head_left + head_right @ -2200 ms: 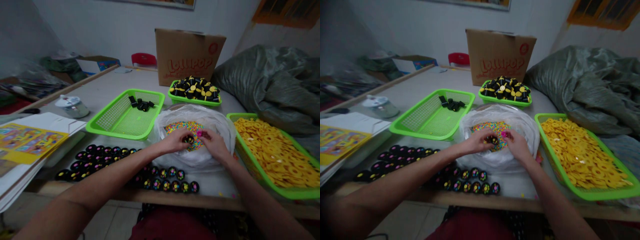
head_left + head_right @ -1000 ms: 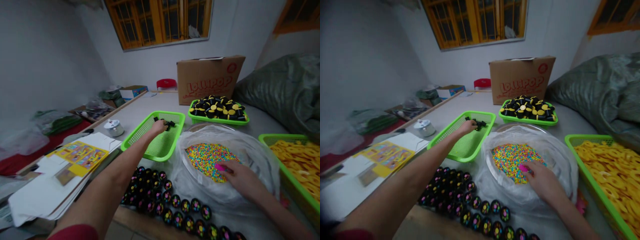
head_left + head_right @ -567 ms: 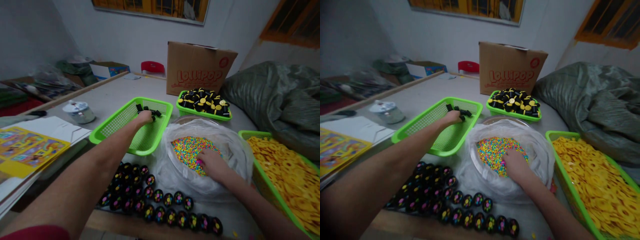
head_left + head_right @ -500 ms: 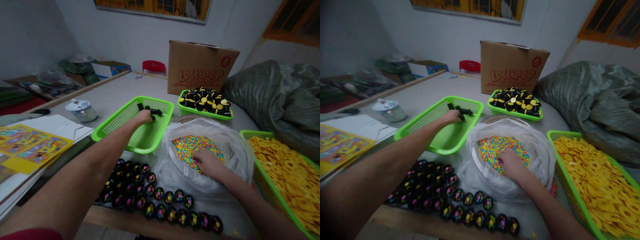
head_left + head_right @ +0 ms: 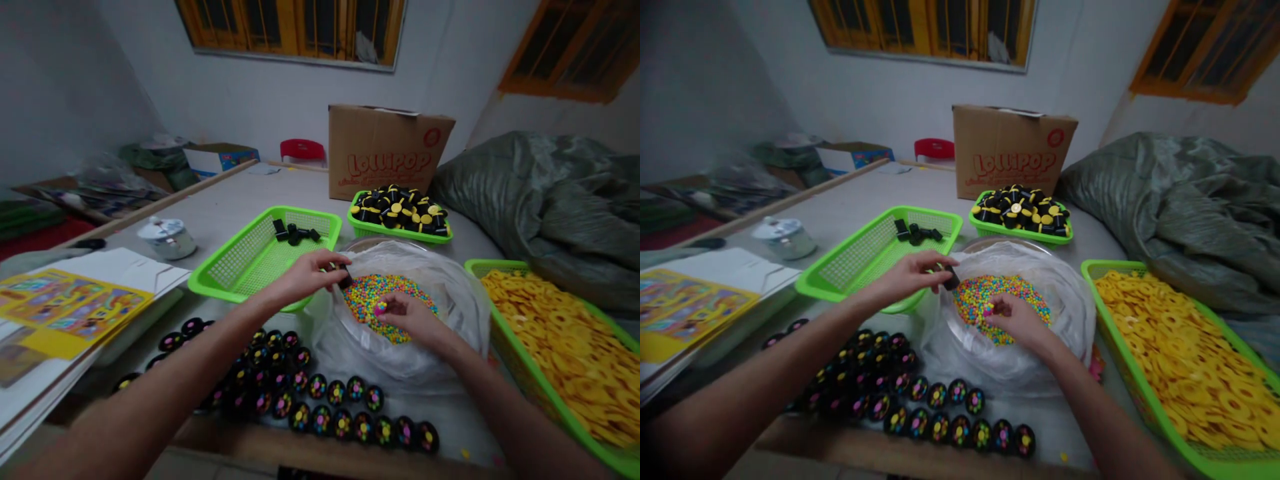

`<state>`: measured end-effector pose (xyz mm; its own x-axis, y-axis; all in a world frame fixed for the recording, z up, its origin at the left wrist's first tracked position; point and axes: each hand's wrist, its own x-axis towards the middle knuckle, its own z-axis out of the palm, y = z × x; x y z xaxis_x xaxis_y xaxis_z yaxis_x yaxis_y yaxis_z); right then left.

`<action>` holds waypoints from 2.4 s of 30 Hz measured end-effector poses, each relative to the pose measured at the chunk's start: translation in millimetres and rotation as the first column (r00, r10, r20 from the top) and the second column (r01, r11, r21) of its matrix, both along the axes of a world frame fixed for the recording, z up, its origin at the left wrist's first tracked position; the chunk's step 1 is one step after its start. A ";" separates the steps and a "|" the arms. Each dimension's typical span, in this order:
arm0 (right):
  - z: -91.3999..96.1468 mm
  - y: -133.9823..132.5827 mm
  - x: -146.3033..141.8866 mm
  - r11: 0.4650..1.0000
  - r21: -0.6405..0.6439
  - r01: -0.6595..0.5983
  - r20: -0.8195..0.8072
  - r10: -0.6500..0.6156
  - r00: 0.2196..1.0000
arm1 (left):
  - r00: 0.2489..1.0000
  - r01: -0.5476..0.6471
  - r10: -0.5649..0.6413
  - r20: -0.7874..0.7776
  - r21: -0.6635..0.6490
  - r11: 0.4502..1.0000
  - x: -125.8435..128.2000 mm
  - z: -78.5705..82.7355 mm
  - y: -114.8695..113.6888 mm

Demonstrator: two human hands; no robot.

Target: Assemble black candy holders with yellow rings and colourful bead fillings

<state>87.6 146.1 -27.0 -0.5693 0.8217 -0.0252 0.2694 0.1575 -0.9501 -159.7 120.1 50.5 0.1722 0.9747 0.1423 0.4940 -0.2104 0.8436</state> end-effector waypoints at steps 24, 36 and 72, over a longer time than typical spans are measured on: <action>29.2 -36.9 33.7 0.490 0.835 -0.250 0.455 -0.360 0.814 | 0.837 0.315 -0.245 -0.489 0.065 0.947 96.6 -47.9 -4.2; 8.3 -19.0 45.3 0.760 0.607 0.233 0.160 -0.404 0.901 | 0.925 0.254 -0.182 -0.332 0.185 0.949 94.0 -51.8 -6.2; -11.5 -12.7 41.0 0.900 0.429 0.077 0.377 -0.256 0.890 | 0.886 0.015 0.163 -0.435 0.377 0.926 25.7 7.7 -29.1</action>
<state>128.6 133.4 -38.4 -0.4323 0.8941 0.1171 0.6787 0.4081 -0.6106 -134.0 91.0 58.2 0.2329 0.8823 0.4090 0.8259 -0.4015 0.3958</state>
